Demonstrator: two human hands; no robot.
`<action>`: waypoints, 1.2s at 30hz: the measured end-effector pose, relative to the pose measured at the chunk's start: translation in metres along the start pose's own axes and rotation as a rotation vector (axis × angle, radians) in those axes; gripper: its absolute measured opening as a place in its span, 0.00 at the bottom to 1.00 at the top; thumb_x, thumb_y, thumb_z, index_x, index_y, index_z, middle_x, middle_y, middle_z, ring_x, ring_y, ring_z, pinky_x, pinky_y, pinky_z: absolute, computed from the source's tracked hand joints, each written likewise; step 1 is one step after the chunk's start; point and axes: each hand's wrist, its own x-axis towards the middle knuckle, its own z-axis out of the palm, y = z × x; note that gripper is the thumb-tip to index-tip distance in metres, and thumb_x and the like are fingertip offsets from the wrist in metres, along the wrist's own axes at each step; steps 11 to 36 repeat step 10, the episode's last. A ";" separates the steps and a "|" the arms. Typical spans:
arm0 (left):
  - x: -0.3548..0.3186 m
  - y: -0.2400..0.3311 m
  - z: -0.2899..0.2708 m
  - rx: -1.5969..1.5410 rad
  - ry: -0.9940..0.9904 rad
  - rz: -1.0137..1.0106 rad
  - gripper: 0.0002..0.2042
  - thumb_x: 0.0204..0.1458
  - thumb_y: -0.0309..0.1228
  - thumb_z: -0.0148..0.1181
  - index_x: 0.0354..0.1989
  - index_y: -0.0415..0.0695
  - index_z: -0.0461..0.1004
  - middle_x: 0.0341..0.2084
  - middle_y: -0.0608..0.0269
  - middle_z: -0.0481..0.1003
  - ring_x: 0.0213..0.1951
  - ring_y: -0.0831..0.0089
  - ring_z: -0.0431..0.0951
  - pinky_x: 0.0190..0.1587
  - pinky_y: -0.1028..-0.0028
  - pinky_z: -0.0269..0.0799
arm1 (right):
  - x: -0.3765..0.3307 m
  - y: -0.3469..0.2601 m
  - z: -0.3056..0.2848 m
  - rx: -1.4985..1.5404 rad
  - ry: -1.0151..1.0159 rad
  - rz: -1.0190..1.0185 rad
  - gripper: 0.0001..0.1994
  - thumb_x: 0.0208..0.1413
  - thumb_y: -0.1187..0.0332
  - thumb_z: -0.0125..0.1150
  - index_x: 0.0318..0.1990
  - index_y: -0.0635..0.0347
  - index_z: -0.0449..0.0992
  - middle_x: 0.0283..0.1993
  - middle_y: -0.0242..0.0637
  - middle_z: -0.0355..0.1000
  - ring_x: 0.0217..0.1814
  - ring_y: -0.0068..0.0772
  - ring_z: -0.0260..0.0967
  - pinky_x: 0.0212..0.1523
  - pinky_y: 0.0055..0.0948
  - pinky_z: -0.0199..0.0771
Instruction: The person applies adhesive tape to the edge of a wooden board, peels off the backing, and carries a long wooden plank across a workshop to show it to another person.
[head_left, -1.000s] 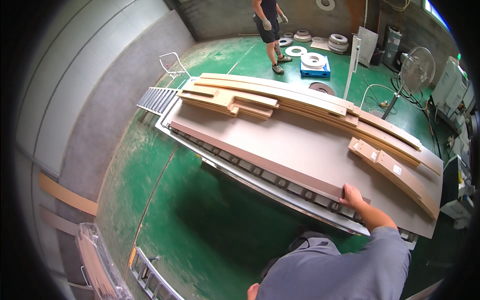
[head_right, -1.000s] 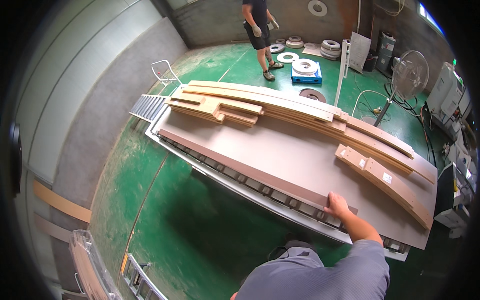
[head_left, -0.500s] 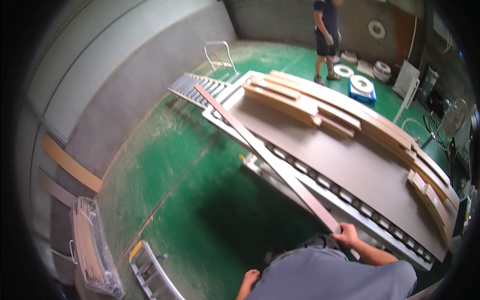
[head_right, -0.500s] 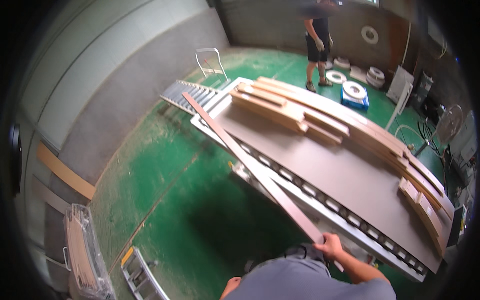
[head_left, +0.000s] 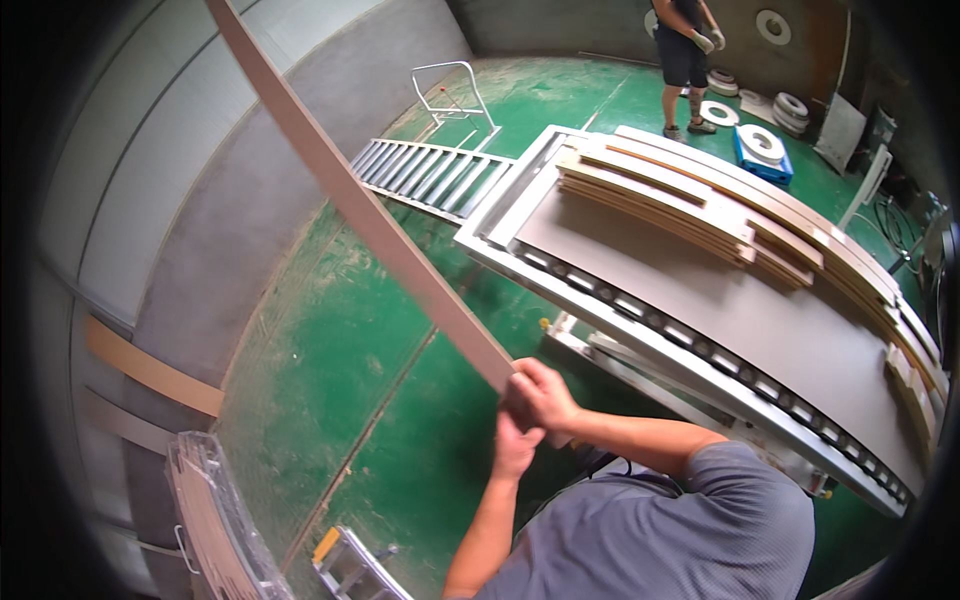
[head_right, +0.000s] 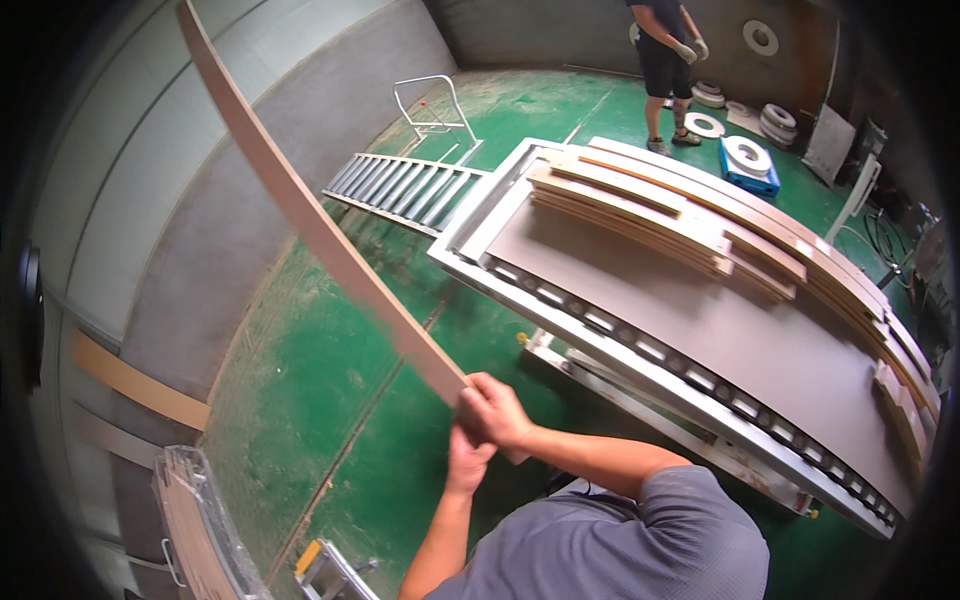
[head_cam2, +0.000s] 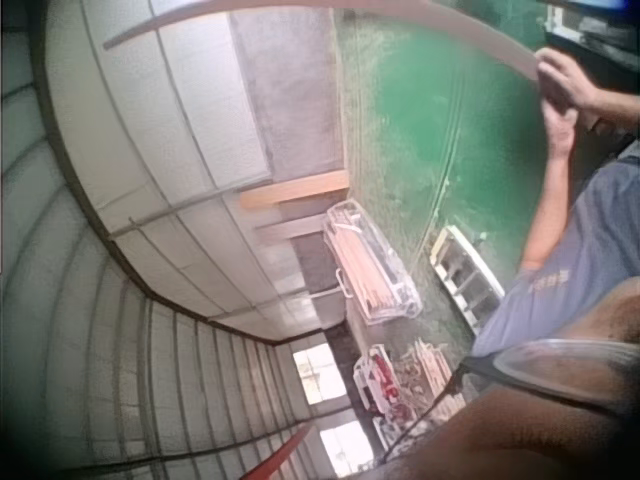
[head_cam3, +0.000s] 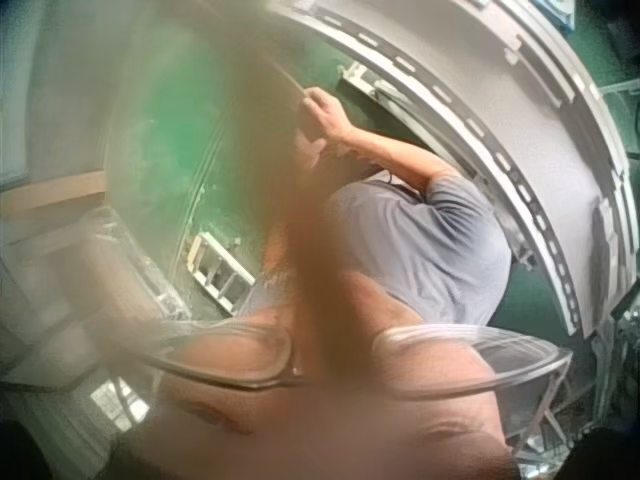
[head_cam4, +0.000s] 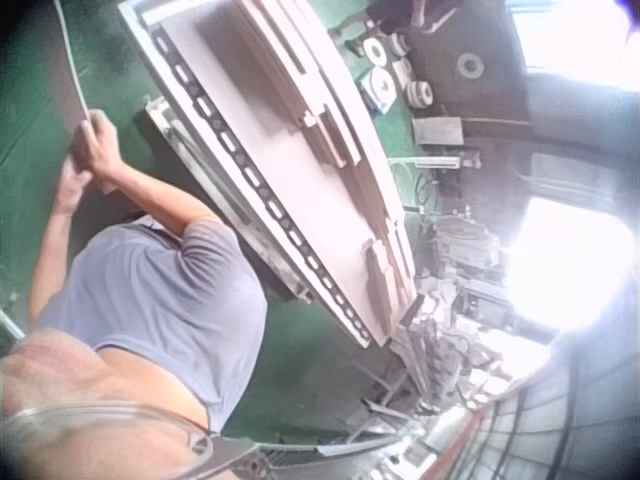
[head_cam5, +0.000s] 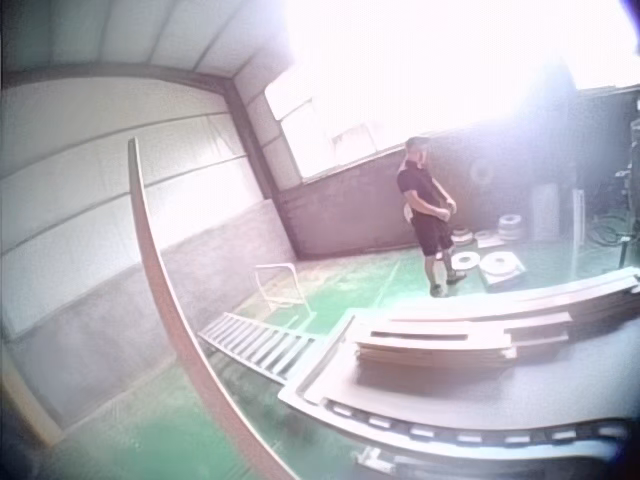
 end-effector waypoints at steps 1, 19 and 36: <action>0.014 0.030 -0.029 -0.124 0.036 0.038 0.38 0.51 0.20 0.72 0.69 0.40 0.57 0.62 0.59 0.66 0.63 0.67 0.70 0.69 0.65 0.63 | 0.030 -0.005 0.037 0.054 -0.034 -0.035 0.15 0.68 0.65 0.58 0.55 0.66 0.74 0.46 0.38 0.77 0.49 0.26 0.71 0.51 0.31 0.75; 0.038 0.096 -0.309 0.771 0.941 0.090 0.26 0.50 0.31 0.76 0.52 0.33 0.70 0.39 0.54 0.78 0.39 0.67 0.77 0.45 0.63 0.77 | 0.238 0.053 0.253 -0.365 -0.940 -0.318 0.19 0.59 0.62 0.66 0.54 0.59 0.76 0.56 0.49 0.71 0.62 0.49 0.70 0.62 0.45 0.73; 0.038 0.096 -0.309 0.771 0.941 0.090 0.26 0.50 0.31 0.76 0.52 0.33 0.70 0.39 0.54 0.78 0.39 0.67 0.77 0.45 0.63 0.77 | 0.238 0.053 0.253 -0.365 -0.940 -0.318 0.19 0.59 0.62 0.66 0.54 0.59 0.76 0.56 0.49 0.71 0.62 0.49 0.70 0.62 0.45 0.73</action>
